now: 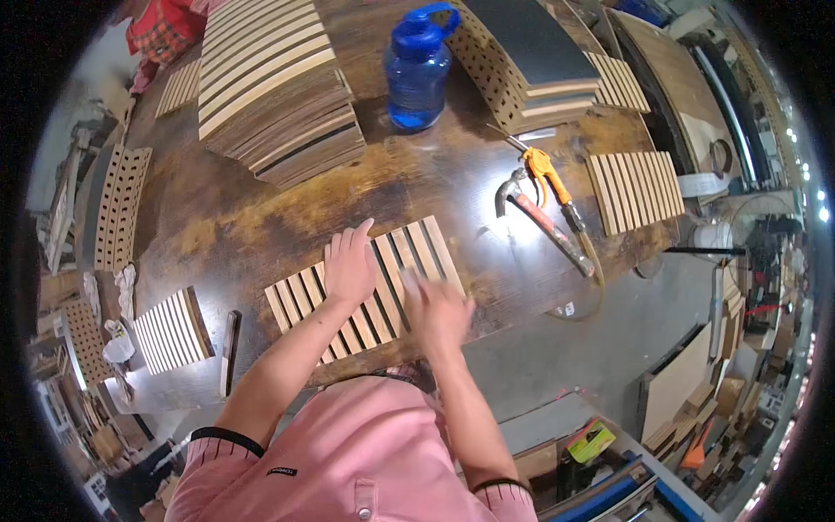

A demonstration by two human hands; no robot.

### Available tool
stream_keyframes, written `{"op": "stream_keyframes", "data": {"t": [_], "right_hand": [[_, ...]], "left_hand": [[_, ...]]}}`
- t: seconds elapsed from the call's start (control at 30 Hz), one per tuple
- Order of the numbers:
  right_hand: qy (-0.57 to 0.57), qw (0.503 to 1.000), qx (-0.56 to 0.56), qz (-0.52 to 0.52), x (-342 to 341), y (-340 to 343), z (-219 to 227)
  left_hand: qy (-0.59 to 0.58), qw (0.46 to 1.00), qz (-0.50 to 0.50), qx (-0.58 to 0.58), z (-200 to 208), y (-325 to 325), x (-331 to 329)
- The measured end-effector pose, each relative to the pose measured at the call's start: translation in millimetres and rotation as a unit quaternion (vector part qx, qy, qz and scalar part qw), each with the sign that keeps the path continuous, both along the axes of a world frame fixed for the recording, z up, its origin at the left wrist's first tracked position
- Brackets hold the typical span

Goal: The person sands between the slats and along the edges of wooden panels using a sanding block by hand.

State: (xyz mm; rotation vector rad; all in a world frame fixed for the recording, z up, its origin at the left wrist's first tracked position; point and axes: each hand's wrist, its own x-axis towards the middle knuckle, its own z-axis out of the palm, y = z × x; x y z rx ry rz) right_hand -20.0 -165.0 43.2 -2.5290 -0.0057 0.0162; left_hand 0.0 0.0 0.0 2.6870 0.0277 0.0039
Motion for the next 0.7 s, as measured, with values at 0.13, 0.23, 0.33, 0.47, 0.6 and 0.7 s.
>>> {"op": "stream_keyframes", "data": {"t": [0.13,0.23,0.33,0.47,0.6,0.7], "right_hand": [[-0.104,0.993,-0.002,-0.052,64.0,32.3,-20.0],[-0.088,0.995,-0.011,-0.048,33.8,17.0,-17.7],[-0.021,0.998,-0.012,-0.05,-40.7,-17.8,-9.2],[0.094,0.99,0.015,-0.1,-141.1,-73.8,24.6],[0.058,0.968,0.147,-0.197,-165.4,-109.2,17.5],[-0.022,0.96,0.217,-0.177,-144.8,-110.2,20.7]], "left_hand": [[-0.042,0.998,-0.019,0.035,-5.7,1.5,22.1],[-0.015,0.999,-0.001,0.041,-5.7,-5.5,5.3],[-0.018,0.999,-0.003,0.037,-3.5,-0.9,4.9],[-0.037,0.999,0.005,0.03,-2.1,-3.2,3.3],[-0.041,0.999,-0.01,-0.002,1.9,-4.9,4.0],[-0.145,0.984,-0.086,-0.06,10.5,-9.2,-15.5]]}}
